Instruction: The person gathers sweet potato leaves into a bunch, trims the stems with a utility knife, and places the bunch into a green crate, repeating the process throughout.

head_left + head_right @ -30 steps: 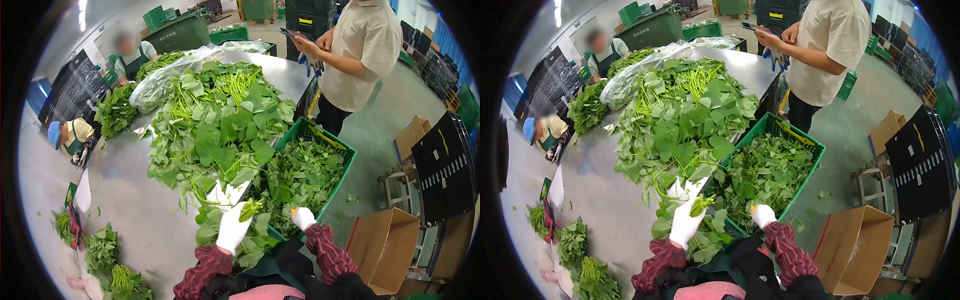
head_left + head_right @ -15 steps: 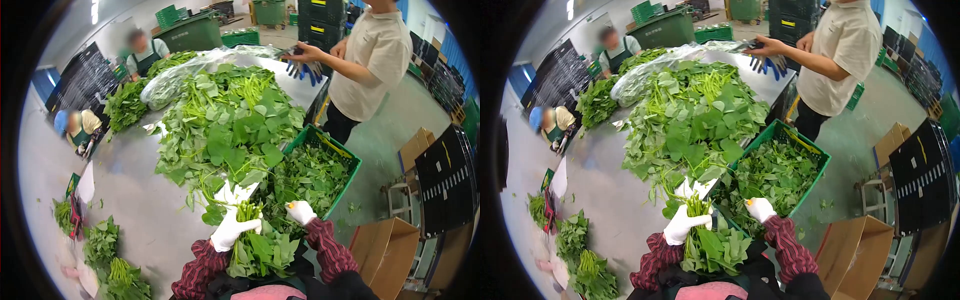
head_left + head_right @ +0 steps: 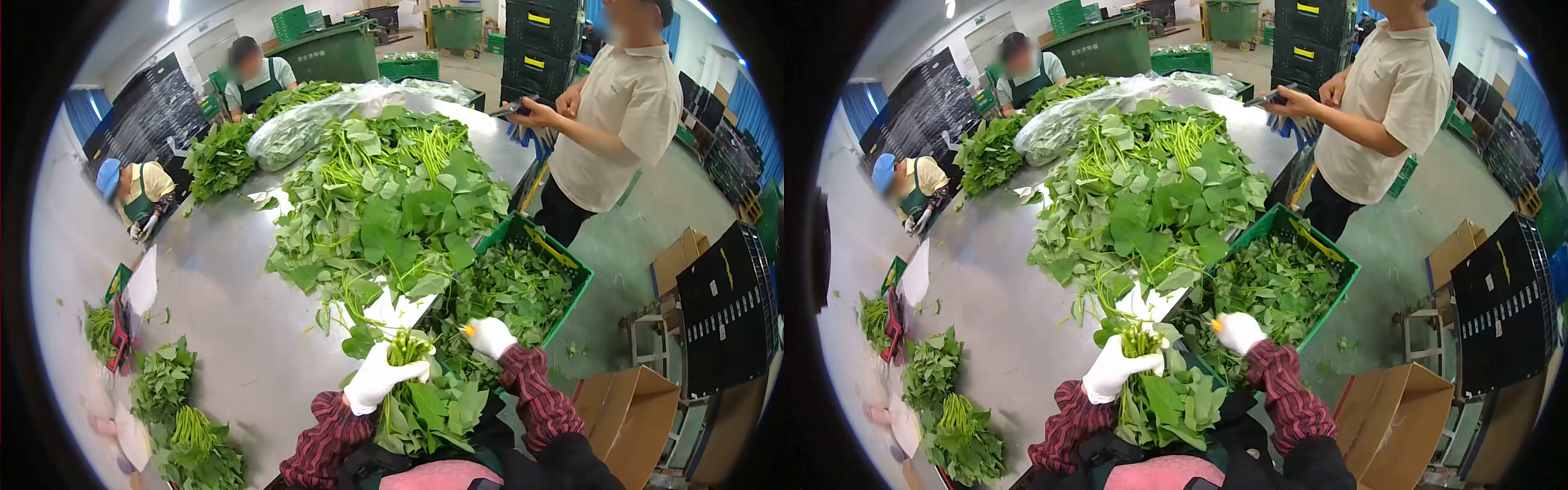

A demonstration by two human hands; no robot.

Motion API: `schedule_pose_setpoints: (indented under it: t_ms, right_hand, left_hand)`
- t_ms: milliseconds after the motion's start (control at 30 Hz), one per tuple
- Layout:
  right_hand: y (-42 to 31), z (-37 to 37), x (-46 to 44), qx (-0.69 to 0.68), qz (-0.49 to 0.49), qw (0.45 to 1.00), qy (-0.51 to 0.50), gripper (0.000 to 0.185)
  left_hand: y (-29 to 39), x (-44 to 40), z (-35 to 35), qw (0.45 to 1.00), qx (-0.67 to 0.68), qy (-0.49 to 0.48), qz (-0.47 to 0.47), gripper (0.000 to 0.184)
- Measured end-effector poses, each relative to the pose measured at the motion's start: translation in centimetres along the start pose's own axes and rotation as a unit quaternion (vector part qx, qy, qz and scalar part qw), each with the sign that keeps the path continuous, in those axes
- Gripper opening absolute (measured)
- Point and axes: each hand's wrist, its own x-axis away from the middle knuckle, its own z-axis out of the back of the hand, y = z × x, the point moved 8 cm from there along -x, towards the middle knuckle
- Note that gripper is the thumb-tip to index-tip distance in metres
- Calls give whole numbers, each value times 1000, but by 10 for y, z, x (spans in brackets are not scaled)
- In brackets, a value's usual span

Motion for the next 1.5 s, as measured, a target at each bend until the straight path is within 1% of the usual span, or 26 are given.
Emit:
schedule_pose_setpoints:
  t_ms: [33,100,167,200,233,300,367,467,500,567,600,633,700,767,833,867,967,1033,1067,1167,1233,1300,1367,1400,1433,1500]
  right_hand:
    - [4,-5,1,39,-13,999,-30,32]
    - [-11,12,17,-9,-20,1000,12,27]
    - [-59,67,34,-149,66,976,145,20]
    - [-83,87,43,-193,139,955,176,15]
    - [-95,92,45,-233,163,942,178,20]
    - [-101,75,35,-149,158,965,145,19]
    - [-102,71,31,-147,157,967,135,20]
    - [-53,17,3,15,47,999,-19,31]
    - [-33,-1,1,49,61,997,-28,33]
    - [-38,19,10,-24,35,996,75,33]
    - [-59,47,21,-91,44,988,115,33]
    - [-74,62,28,-215,6,974,71,32]
    - [-111,92,43,-310,69,944,89,30]
    - [-128,100,49,-200,130,960,148,22]
    - [-130,89,44,-134,125,973,138,20]
    - [-125,82,39,-134,125,973,140,20]
    - [-69,18,8,20,37,999,-18,27]
    - [-70,28,14,-19,17,999,24,27]
    - [-81,46,22,-75,45,989,118,33]
    - [-141,100,45,-244,127,948,162,27]
    - [-164,102,44,-229,169,947,150,19]
    - [-159,76,26,-166,150,967,120,21]
    - [-135,53,3,-161,85,981,69,25]
    - [-100,21,-16,-140,13,988,57,31]
    - [-86,10,-23,-106,8,993,55,31]
    - [-98,31,-14,-181,11,979,95,31]
  left_hand:
    - [4,2,5,1000,-8,9,-9,23]
    - [-1,2,14,1000,-2,20,-9,23]
    - [-1,0,15,1000,-4,15,-11,22]
    - [-2,-2,14,1000,-10,8,-21,22]
    - [-1,-1,11,1000,-12,4,-22,22]
    - [4,3,8,999,-24,19,-24,11]
    - [5,8,13,999,-25,26,-28,10]
    - [12,20,21,997,-44,48,-37,10]
    - [14,23,24,997,-46,49,-41,10]
    - [16,25,32,990,-109,76,-39,12]
    - [8,22,36,994,-66,80,-38,19]
    - [6,22,35,994,-65,77,-38,19]
    - [14,21,38,979,-150,113,-75,27]
    - [15,20,38,971,-196,113,-74,34]
    - [37,30,32,941,-276,149,-127,23]
    - [40,34,33,938,-268,167,-145,22]
    - [36,46,49,956,-158,202,-144,24]
    - [38,45,60,952,-155,216,-153,26]
    - [36,43,64,943,-181,227,-161,25]
    - [36,46,59,939,-208,219,-168,26]
    - [27,44,59,957,-154,204,-135,36]
    - [31,49,57,960,-139,198,-140,32]
    - [23,53,59,980,6,173,-98,26]
    - [25,59,63,976,29,186,-109,23]
    - [25,64,68,974,30,195,-111,23]
    - [35,75,80,963,36,212,-162,24]
